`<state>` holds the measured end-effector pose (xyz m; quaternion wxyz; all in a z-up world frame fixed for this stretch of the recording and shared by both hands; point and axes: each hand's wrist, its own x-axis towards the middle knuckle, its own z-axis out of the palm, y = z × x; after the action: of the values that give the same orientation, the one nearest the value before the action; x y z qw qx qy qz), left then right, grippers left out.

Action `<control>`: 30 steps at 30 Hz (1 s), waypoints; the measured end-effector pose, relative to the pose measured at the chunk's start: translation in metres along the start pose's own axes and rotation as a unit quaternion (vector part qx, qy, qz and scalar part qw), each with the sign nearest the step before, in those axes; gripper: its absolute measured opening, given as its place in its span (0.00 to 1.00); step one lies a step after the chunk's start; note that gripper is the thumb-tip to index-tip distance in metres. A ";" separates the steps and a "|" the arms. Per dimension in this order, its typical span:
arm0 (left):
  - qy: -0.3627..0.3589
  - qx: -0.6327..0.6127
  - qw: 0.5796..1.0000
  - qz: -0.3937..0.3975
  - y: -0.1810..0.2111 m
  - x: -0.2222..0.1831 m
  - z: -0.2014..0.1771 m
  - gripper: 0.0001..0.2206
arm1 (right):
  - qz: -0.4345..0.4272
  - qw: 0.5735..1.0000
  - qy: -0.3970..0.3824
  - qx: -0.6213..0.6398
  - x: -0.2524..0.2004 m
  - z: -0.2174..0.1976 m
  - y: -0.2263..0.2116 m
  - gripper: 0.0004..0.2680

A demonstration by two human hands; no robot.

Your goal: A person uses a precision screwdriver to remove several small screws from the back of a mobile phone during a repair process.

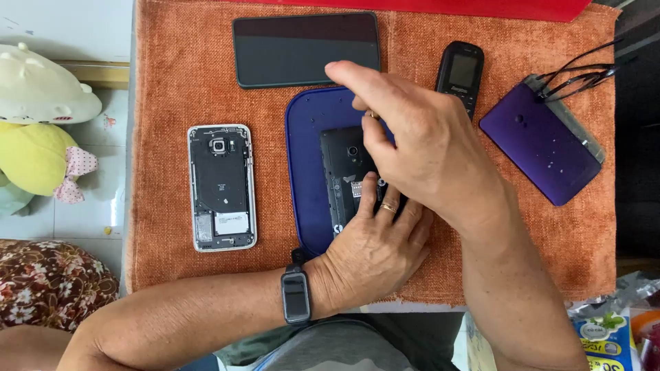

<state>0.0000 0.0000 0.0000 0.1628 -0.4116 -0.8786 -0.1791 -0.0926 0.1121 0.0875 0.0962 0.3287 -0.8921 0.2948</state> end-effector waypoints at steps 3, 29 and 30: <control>-0.007 0.000 1.000 0.003 0.000 0.000 -0.001 0.21 | -0.030 0.997 0.047 -0.057 0.000 0.008 0.013 0.15; 0.000 0.009 0.990 -0.138 0.028 -0.035 -0.014 0.23 | 0.019 0.991 0.052 -0.124 0.004 0.002 0.015 0.15; -0.001 0.007 0.985 -0.172 0.030 -0.039 -0.017 0.23 | 0.027 0.997 0.008 -0.071 0.006 -0.005 0.007 0.19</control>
<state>0.0491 -0.0155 0.0033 0.1320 -0.2538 -0.9376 -0.1976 -0.1018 0.1157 0.0903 0.1184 0.2949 -0.9185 0.2354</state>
